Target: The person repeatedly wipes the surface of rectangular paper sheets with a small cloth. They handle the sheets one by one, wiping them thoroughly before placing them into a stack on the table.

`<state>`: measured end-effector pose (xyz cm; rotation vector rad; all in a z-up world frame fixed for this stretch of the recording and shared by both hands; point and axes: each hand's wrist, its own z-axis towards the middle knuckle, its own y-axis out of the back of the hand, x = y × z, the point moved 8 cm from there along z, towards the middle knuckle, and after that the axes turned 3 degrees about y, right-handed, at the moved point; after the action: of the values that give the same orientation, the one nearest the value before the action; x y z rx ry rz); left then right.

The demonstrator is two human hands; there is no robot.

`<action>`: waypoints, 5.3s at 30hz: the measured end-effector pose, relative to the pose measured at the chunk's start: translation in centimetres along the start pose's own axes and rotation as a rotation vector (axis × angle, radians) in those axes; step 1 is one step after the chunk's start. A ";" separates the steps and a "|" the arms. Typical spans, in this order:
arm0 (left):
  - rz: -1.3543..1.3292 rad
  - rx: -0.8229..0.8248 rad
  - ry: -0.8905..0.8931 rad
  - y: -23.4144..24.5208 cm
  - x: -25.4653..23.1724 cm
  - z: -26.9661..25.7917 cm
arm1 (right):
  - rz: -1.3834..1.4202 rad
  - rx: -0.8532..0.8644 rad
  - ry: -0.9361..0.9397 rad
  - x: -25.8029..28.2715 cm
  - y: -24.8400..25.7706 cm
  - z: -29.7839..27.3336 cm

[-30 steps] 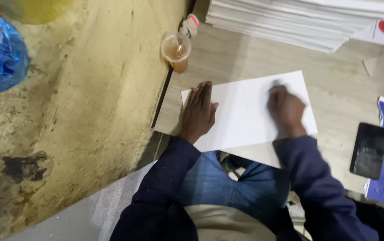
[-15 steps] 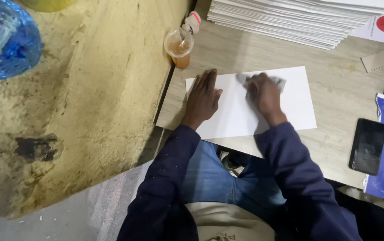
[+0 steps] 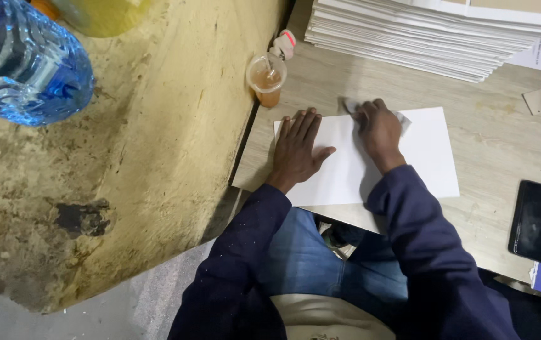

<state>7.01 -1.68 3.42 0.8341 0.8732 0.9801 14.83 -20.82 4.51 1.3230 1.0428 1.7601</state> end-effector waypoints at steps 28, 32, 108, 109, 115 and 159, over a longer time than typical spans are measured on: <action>-0.063 0.171 0.044 -0.4 0.5 -0.4 | -0.025 0.243 -0.005 4.2 -3.4 -14.8; -0.056 0.093 0.028 0.0 0.4 0.1 | -0.069 0.031 0.053 4.0 -2.9 -3.9; -0.040 0.319 -0.229 -2.3 -14.9 -2.7 | 0.051 0.170 0.091 -3.2 -2.1 3.6; -0.044 0.319 -0.229 -2.8 -14.5 -2.2 | 0.048 0.171 0.089 0.9 -4.5 2.0; 0.077 0.113 -0.258 -4.0 -14.2 -2.4 | 0.357 0.531 0.477 13.9 -7.2 -1.5; -0.465 0.101 0.232 4.2 -4.5 -7.2 | 0.055 0.125 -0.143 4.9 2.8 -14.7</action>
<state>-2.18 -3.10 5.20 0.5676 1.2582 0.6325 -0.73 -20.57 6.76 1.5443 1.0596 1.6350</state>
